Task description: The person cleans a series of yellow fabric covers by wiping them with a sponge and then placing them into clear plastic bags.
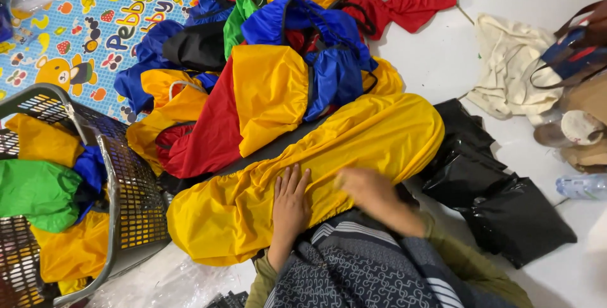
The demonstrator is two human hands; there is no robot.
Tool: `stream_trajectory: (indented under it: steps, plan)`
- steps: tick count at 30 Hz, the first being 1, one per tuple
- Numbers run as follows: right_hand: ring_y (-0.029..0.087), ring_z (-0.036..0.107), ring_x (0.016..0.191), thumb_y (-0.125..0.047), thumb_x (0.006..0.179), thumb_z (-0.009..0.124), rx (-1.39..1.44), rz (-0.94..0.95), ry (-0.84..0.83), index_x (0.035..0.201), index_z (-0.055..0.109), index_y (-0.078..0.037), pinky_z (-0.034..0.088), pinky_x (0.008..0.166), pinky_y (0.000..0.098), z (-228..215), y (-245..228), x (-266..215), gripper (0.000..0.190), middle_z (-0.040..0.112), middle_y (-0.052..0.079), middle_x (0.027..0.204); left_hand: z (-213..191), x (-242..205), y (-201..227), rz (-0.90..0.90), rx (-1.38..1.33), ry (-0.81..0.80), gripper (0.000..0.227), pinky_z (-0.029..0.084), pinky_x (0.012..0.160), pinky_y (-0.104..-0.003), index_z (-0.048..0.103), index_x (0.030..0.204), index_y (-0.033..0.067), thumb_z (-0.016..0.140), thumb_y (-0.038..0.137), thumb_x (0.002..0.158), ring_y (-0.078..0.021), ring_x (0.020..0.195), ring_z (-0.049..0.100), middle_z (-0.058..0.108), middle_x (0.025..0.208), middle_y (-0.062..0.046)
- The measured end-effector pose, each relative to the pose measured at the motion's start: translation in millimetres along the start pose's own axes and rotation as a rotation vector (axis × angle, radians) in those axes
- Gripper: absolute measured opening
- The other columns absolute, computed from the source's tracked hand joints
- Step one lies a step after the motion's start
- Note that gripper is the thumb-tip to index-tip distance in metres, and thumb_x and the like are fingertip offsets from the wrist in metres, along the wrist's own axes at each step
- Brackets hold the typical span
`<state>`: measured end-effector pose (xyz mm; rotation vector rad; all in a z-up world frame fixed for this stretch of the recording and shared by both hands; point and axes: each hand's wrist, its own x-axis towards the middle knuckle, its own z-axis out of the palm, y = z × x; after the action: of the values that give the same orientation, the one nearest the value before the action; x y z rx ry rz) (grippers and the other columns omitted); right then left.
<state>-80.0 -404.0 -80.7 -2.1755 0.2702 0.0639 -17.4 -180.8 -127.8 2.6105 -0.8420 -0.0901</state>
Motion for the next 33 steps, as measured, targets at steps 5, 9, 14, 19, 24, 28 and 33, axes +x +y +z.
stream_trajectory:
  steps: [5,9,14,19,24,28,33]
  plan:
    - [0.020,0.064,0.099,-0.041,0.096,0.061,-0.851,0.190,0.591,0.104,0.072,-0.035,0.052,0.081,0.0359,-102,178,60,0.015,0.066,-0.008,0.103,-9,-2,4,0.036,-0.053,0.041,0.066,0.019,0.124,-0.053,0.050,0.153,0.0167,0.050,0.007,0.088,-0.0356,0.152,0.032,0.043,0.161,-0.015]
    - [0.030,0.073,0.090,-0.022,0.106,0.075,-0.757,0.157,0.885,0.133,0.068,-0.008,0.057,0.068,0.0414,-149,124,58,0.032,0.077,0.011,0.110,-12,-6,2,0.104,-0.097,0.093,0.053,0.024,0.123,-0.053,0.053,0.149,0.0106,0.055,0.030,0.100,-0.0378,0.150,0.036,0.045,0.160,-0.015]
    - [0.042,0.071,0.097,-0.047,0.082,0.084,-0.189,-0.075,0.386,0.110,0.073,-0.013,0.057,0.085,0.0520,-50,0,36,0.046,0.075,0.014,0.098,-2,-4,2,0.035,-0.088,0.086,0.053,0.020,0.124,-0.052,0.056,0.148,0.0151,0.059,0.038,0.100,-0.0324,0.151,0.035,0.047,0.159,-0.012]
    - [0.032,0.067,0.123,-0.023,0.086,0.078,0.052,-0.044,-0.122,0.121,0.078,-0.018,0.049,0.110,0.0438,-37,24,38,0.035,0.077,0.010,0.122,-7,-4,5,0.024,-0.099,0.086,0.053,0.020,0.123,-0.053,0.057,0.147,0.0138,0.060,0.042,0.102,-0.0330,0.150,0.037,0.049,0.157,-0.014]
    - [0.016,0.071,0.086,-0.044,0.082,0.088,-0.972,0.167,0.959,0.122,0.070,-0.035,0.059,0.070,0.0323,-121,228,95,0.045,0.064,-0.011,0.096,-7,-7,6,0.066,-0.116,0.132,0.049,0.024,0.123,-0.052,0.061,0.143,0.0121,0.062,0.036,0.100,-0.0338,0.148,0.041,0.052,0.154,-0.015]
    - [0.020,0.072,0.092,-0.032,0.085,0.091,-0.654,0.018,1.116,0.132,0.069,-0.027,0.057,0.076,0.0332,-117,169,103,0.052,0.068,-0.006,0.103,-6,-3,5,0.069,-0.116,0.145,0.049,0.025,0.123,-0.051,0.061,0.143,0.0127,0.063,0.036,0.100,-0.0329,0.147,0.041,0.053,0.153,-0.014]
    - [0.029,0.072,0.111,-0.038,0.085,0.082,0.069,-0.259,0.019,0.119,0.074,-0.019,0.054,0.101,0.0437,-24,-33,36,0.039,0.079,0.007,0.110,-5,-5,5,0.083,-0.098,0.158,0.050,0.026,0.123,-0.051,0.061,0.144,0.0114,0.063,0.036,0.100,-0.0327,0.147,0.042,0.053,0.154,-0.014]
